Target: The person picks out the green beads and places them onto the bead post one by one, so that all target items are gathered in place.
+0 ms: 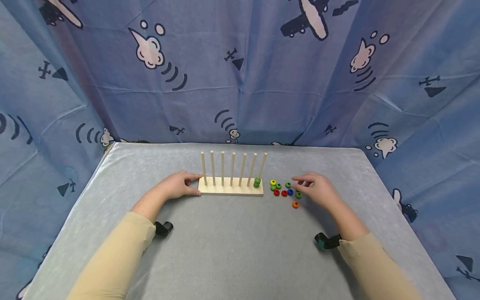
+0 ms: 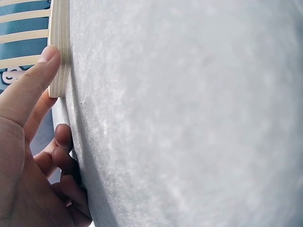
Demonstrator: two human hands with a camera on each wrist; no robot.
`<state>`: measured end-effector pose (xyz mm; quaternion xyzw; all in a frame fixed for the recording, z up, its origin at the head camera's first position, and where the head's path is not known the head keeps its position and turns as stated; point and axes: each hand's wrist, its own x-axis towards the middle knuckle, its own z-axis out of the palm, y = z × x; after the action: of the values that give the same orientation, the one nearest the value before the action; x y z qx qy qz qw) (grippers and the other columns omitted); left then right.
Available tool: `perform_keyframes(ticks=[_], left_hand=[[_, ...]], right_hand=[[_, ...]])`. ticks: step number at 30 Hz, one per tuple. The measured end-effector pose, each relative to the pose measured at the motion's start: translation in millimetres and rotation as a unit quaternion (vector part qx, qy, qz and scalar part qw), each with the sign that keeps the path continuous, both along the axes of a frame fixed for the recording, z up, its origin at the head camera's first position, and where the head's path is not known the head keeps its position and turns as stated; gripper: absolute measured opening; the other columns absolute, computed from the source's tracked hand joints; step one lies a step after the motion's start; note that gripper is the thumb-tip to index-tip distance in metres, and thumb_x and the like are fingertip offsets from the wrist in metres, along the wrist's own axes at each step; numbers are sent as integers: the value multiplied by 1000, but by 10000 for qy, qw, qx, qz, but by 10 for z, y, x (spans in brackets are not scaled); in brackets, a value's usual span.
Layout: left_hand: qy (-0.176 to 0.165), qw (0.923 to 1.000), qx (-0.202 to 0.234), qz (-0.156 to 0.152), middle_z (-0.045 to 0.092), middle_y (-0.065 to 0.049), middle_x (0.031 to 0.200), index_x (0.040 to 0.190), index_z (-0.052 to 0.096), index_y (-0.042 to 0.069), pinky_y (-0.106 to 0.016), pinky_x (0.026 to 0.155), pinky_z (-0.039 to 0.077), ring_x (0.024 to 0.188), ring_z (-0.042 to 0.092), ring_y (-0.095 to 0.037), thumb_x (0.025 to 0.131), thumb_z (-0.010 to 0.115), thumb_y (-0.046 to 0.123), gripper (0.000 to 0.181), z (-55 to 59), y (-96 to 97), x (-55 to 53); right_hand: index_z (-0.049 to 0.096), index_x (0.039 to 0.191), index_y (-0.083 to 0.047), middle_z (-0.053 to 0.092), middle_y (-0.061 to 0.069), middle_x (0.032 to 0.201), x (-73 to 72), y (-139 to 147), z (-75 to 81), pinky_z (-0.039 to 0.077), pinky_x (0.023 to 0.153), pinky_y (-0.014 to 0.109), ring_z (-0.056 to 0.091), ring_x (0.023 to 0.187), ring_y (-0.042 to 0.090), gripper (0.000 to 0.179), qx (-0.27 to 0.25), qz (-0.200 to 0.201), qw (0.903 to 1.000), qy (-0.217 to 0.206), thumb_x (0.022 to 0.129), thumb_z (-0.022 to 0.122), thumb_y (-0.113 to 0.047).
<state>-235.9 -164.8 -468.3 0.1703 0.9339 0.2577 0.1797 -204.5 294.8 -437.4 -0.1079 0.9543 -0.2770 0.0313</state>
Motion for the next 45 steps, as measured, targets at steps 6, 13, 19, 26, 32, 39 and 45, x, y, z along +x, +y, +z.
perform_keyframes(ticks=[6,13,19,26,32,39,45], left_hand=[[-55,10000,26,-7,50,-6,95,145,55,20,-37,77,37,88,46,-21,84,78,43,69,3,-5,-8],[-89,10000,-2,-4,49,-6,94,145,54,21,-37,76,36,86,45,-21,85,78,42,68,15,1,-5],[-108,9999,-35,-7,49,-6,93,145,54,21,-37,75,36,85,45,-21,85,77,43,68,19,7,-6],[-119,9999,-28,11,49,-6,94,145,54,21,-37,75,36,86,45,-21,85,78,43,69,25,15,-1],[-125,9999,-14,49,50,-6,94,145,54,22,-37,76,36,86,45,-21,84,78,44,69,18,1,-3],[-135,9999,-13,65,49,-6,95,145,55,24,-37,76,36,85,45,-20,83,78,46,69,-16,-1,-25],[-151,9999,-14,69,49,-6,94,145,54,23,-37,75,36,85,45,-21,83,79,46,70,-11,-3,-22]], right_hand=[[75,117,-8,68,6,101,60,206,-30,45,71,37,58,88,21,30,41,-44,9999,128,92,73,-24],[75,116,-7,68,8,101,40,330,-118,46,73,38,59,88,22,29,155,-27,9999,68,92,73,-23],[74,120,-9,68,7,103,-40,353,-224,46,78,40,58,90,21,30,308,159,9992,-197,93,71,-23],[73,120,-10,66,6,103,-108,334,-257,46,75,39,57,88,20,28,413,264,9981,-379,95,69,-21],[73,121,-9,66,9,106,-132,323,-255,47,77,40,59,91,22,29,422,274,9976,-465,94,69,-20],[73,121,-10,66,7,103,-152,322,-261,45,73,37,56,86,19,29,490,283,9972,-493,94,69,-20],[73,122,-9,63,6,99,-175,298,-256,43,67,34,51,80,19,30,477,334,9964,-619,94,69,-20]])
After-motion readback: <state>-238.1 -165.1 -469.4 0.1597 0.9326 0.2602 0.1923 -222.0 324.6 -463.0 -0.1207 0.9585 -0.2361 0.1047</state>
